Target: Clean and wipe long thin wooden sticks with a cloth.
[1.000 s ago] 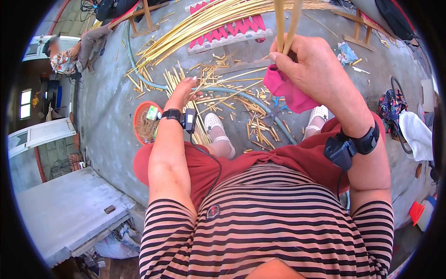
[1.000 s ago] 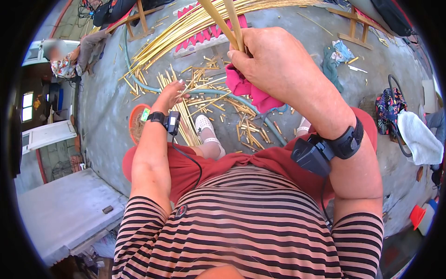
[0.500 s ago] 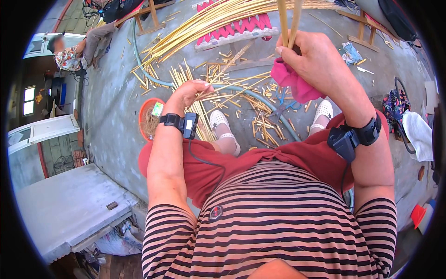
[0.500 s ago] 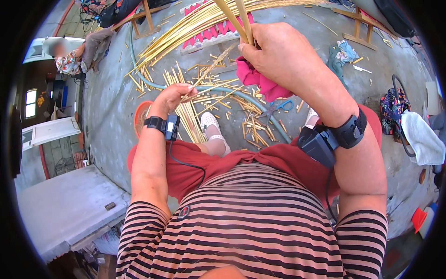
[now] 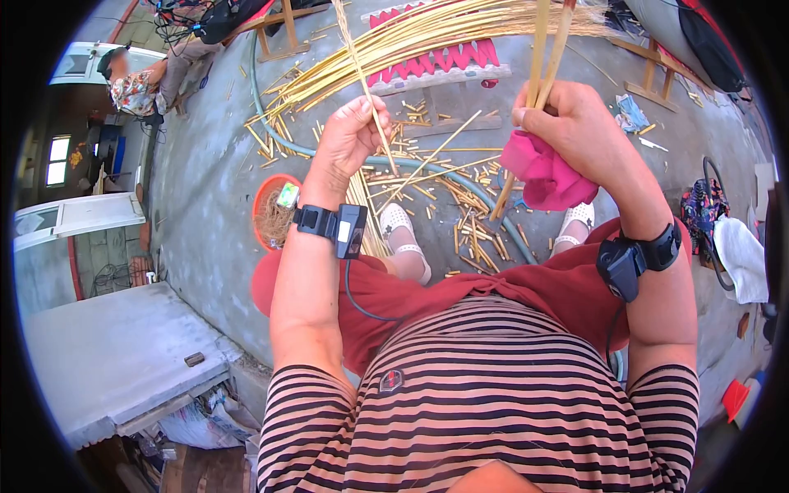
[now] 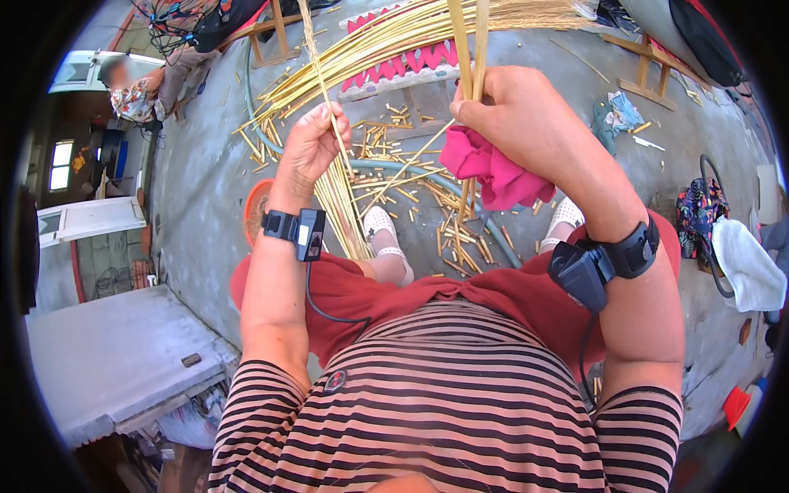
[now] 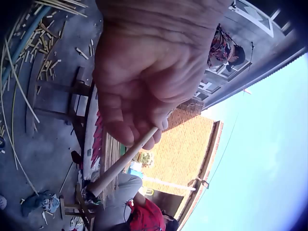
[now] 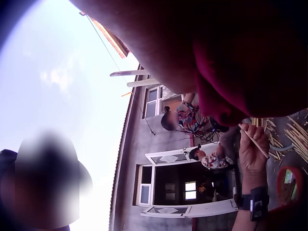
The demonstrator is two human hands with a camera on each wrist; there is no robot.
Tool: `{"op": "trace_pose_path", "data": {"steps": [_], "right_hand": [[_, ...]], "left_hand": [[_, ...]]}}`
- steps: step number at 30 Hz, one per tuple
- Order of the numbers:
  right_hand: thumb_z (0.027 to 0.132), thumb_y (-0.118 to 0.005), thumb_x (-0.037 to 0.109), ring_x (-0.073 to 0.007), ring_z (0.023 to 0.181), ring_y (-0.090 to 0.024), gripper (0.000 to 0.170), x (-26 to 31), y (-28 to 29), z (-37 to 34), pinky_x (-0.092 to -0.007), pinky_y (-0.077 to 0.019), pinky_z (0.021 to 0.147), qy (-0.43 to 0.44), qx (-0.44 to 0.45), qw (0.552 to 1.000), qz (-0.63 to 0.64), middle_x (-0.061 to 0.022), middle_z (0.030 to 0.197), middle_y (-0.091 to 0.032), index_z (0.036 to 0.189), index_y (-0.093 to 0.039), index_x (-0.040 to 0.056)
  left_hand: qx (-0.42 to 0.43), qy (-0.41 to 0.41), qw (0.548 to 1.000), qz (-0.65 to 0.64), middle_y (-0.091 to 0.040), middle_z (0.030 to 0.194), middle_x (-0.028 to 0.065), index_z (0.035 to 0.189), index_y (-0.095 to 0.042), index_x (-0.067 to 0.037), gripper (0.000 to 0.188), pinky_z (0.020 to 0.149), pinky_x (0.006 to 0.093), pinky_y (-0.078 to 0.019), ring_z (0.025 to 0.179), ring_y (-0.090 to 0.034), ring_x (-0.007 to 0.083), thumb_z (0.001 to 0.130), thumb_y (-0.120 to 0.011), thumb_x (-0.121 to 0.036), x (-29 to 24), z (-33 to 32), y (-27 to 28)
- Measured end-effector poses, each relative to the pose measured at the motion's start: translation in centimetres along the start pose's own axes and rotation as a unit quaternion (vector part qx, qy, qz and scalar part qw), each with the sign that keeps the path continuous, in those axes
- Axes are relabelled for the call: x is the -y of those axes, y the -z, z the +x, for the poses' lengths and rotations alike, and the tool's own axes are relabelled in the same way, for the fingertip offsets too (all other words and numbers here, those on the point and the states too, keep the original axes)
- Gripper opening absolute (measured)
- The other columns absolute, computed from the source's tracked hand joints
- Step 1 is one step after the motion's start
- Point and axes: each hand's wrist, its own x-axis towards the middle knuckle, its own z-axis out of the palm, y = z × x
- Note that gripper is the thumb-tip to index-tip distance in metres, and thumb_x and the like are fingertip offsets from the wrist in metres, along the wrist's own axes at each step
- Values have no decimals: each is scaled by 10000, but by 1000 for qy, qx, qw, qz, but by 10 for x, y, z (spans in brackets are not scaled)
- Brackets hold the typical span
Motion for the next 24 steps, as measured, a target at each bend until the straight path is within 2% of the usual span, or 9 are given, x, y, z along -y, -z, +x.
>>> {"op": "trace_pose_path", "data": {"steps": [5,9,12,13,14,17,21,22,24], "right_hand": [[823,-575,196,-195,582,-542,243,0,1,-3,-335,-451,581,0,10,1000,8,-147,642,-584,872,-611,-39],[827,-572,192,-188,559,-542,232,0,0,-7,-328,-450,562,-2,20,999,33,-145,632,-585,868,-606,-34],[829,-569,188,-188,536,-542,226,1,0,-7,-329,-449,544,-3,24,999,34,-146,620,-587,866,-607,-32],[830,-568,187,-188,528,-542,224,2,1,-6,-330,-448,539,-4,26,999,31,-147,616,-587,865,-607,-31],[830,-564,184,-216,519,-550,221,2,0,-5,-342,-449,535,-2,26,999,31,-164,613,-584,872,-609,-29],[829,-564,187,-243,523,-562,221,8,1,-2,-355,-449,537,6,18,999,27,-181,621,-583,874,-610,-24],[828,-564,195,-261,527,-573,229,7,1,3,-366,-449,539,-2,11,999,31,-189,618,-576,882,-608,-23],[830,-561,197,-264,536,-579,227,6,2,3,-366,-453,545,-6,11,999,37,-186,624,-583,878,-610,-19],[829,-564,198,-256,547,-581,225,7,5,5,-361,-456,552,-12,-5,999,47,-176,632,-591,870,-611,-18]], "left_hand": [[-45,1,995,-87,-620,811,96,998,-565,2,174,656,319,-541,722,-623,214,895,-541,-135,0,8,15],[-125,4,991,-39,-582,850,92,1055,-527,5,189,633,318,-525,724,-593,195,913,-490,-114,0,19,16],[-179,2,959,222,-594,778,42,1034,-568,-40,194,608,307,-512,687,-591,177,907,-522,-180,-15,42,11],[-192,2,926,326,-594,758,27,1015,-583,-52,189,606,305,-508,680,-591,173,906,-529,-196,-23,52,13],[-237,6,829,506,-621,723,44,940,-627,-94,160,594,331,-504,671,-615,209,878,-558,-225,-24,71,33],[-221,-112,455,855,-639,746,97,876,-640,-106,133,590,380,-505,706,-631,262,842,-566,-211,-40,91,19],[-208,-123,394,887,-650,827,115,805,-629,-105,120,659,444,-505,780,-633,312,799,-580,-214,-29,137,42],[-208,-58,389,895,-637,947,134,936,-638,-124,173,767,435,-490,897,-611,321,783,-618,-203,-29,146,40],[-278,-214,367,862,-604,1049,145,1050,-607,-114,293,846,430,-460,1025,-554,317,767,-643,-179,-28,155,38]]}}
